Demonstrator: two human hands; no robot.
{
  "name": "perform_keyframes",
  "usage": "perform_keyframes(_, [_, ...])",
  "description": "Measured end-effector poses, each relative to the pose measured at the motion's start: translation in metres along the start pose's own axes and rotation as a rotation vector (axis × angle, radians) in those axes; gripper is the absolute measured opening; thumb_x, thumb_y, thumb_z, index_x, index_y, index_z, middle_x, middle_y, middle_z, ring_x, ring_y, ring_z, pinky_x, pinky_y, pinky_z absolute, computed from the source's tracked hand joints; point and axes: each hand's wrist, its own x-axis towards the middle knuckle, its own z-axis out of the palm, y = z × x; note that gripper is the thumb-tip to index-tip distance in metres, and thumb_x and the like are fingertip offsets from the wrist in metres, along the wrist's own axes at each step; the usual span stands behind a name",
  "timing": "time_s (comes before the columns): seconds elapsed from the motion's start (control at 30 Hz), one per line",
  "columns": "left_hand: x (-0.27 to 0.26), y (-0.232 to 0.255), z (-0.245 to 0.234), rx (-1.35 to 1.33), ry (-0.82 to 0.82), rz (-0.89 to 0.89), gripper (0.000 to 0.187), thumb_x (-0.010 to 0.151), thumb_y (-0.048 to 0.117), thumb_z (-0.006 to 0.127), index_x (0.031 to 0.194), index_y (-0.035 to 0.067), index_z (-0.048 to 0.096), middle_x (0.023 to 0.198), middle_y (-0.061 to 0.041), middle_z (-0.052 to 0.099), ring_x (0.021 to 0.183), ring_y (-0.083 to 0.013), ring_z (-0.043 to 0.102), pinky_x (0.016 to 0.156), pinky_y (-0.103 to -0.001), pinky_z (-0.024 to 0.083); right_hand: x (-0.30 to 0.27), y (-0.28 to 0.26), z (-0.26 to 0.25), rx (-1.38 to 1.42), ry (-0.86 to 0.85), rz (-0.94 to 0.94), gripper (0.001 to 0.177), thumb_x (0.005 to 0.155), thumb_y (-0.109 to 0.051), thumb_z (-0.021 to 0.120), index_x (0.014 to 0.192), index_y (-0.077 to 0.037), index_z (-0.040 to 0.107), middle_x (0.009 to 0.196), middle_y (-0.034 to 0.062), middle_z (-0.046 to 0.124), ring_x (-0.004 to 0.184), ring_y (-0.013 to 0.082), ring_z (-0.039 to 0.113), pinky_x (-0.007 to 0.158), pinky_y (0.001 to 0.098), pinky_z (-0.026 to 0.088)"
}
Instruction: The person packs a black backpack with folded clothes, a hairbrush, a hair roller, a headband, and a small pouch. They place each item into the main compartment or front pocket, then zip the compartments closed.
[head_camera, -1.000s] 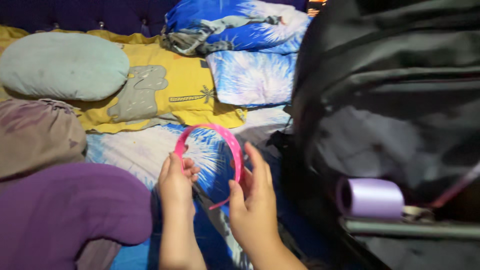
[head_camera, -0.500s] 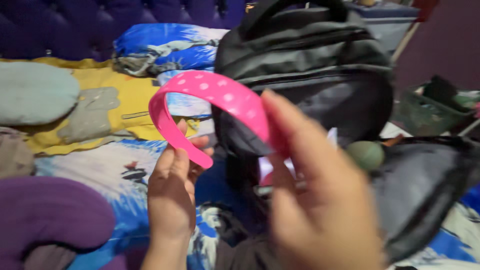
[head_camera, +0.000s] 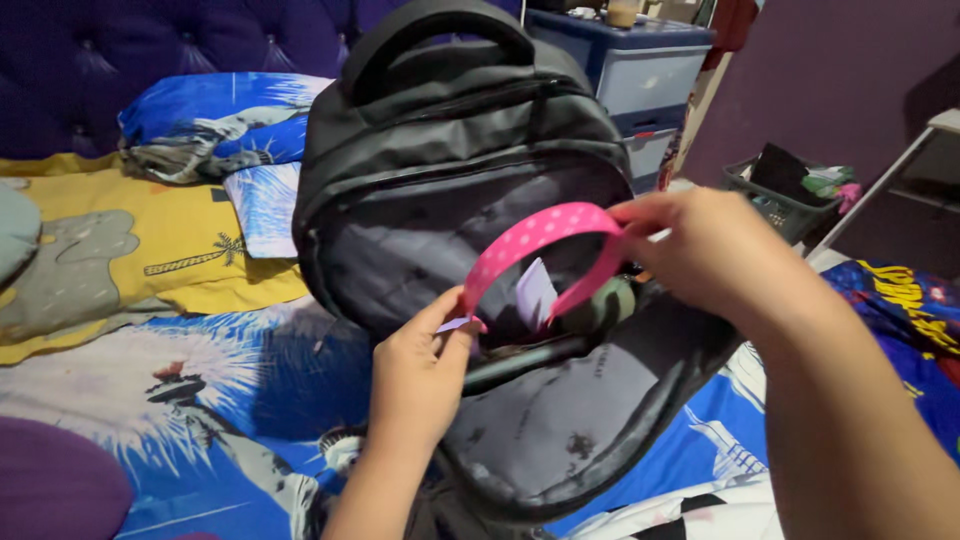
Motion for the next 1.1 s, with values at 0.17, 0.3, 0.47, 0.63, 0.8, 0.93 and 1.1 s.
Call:
perform_keyframes(0.17, [0.007,-0.019,-0.003,0.122,0.055,0.021,0.035,0.084,0.014,0.074,0.119,0.011,0.074,0.096,-0.008,0.082,0.084,-0.0138,0.079,0.076,-0.028,0.059,0.013,0.011,0.004,-0.08,-0.133,-0.09,0.03,0.087,-0.026,0.076,0.117,-0.022,0.077,0.089,0.0058,0.081,0.073,0.0199,0.072,0.072,0.034,0.056])
perform_keyframes(0.3, [0.013,-0.02,-0.014,0.314,0.101,0.099,0.033,0.086,0.018,0.072,0.118,0.01,0.074,0.099,-0.012,0.077,0.083,-0.0199,0.076,0.076,-0.033,0.058,0.005,0.015,-0.005,0.089,0.001,-0.062,0.034,0.087,-0.029,0.076,0.118,-0.015,0.076,0.09,0.0086,0.08,0.07,0.0184,0.074,0.069,0.0329,0.057])
perform_keyframes(0.47, [0.011,-0.001,-0.02,0.317,0.032,0.129,0.025,0.085,0.023,0.073,0.105,0.008,0.075,0.092,-0.011,0.074,0.075,-0.023,0.075,0.071,-0.035,0.058,-0.007,0.012,-0.015,0.28,0.019,0.017,0.036,0.085,-0.028,0.073,0.119,-0.014,0.076,0.093,0.008,0.081,0.077,0.0143,0.077,0.072,0.0298,0.059])
perform_keyframes(0.63, [0.002,0.024,-0.009,0.444,0.069,0.146,0.028,0.086,0.032,0.075,0.089,0.004,0.072,0.081,-0.012,0.074,0.071,-0.0256,0.073,0.066,-0.036,0.056,-0.013,0.008,-0.016,0.261,-0.034,-0.082,0.039,0.082,-0.03,0.075,0.118,-0.015,0.076,0.096,0.0072,0.082,0.085,0.0179,0.076,0.076,0.032,0.059])
perform_keyframes(0.8, [0.007,0.021,-0.013,0.343,-0.177,-0.222,0.036,0.083,0.043,0.072,0.09,0.008,0.075,0.072,-0.011,0.077,0.063,-0.0278,0.077,0.064,-0.037,0.057,-0.022,0.0,-0.014,0.137,0.062,-0.119,0.046,0.081,-0.033,0.077,0.124,-0.018,0.073,0.103,0.0063,0.081,0.092,0.0205,0.075,0.083,0.0353,0.057])
perform_keyframes(0.93, [0.014,0.003,-0.021,0.594,-0.26,-0.259,0.052,0.086,0.055,0.069,0.08,0.005,0.078,0.068,-0.017,0.074,0.066,-0.0297,0.073,0.068,-0.039,0.055,-0.03,-0.003,-0.015,0.124,0.115,-0.147,0.048,0.08,-0.034,0.078,0.124,-0.018,0.072,0.109,0.0051,0.078,0.091,0.0244,0.074,0.081,0.0373,0.057])
perform_keyframes(1.1, [0.019,-0.016,-0.024,0.692,-0.185,-0.174,0.058,0.074,0.059,0.079,0.081,0.002,0.076,0.072,-0.016,0.073,0.069,-0.0293,0.072,0.07,-0.04,0.057,-0.036,-0.003,-0.016,0.13,0.096,-0.145,0.044,0.081,-0.033,0.077,0.121,-0.016,0.073,0.103,0.0056,0.08,0.092,0.0225,0.076,0.081,0.0363,0.058])
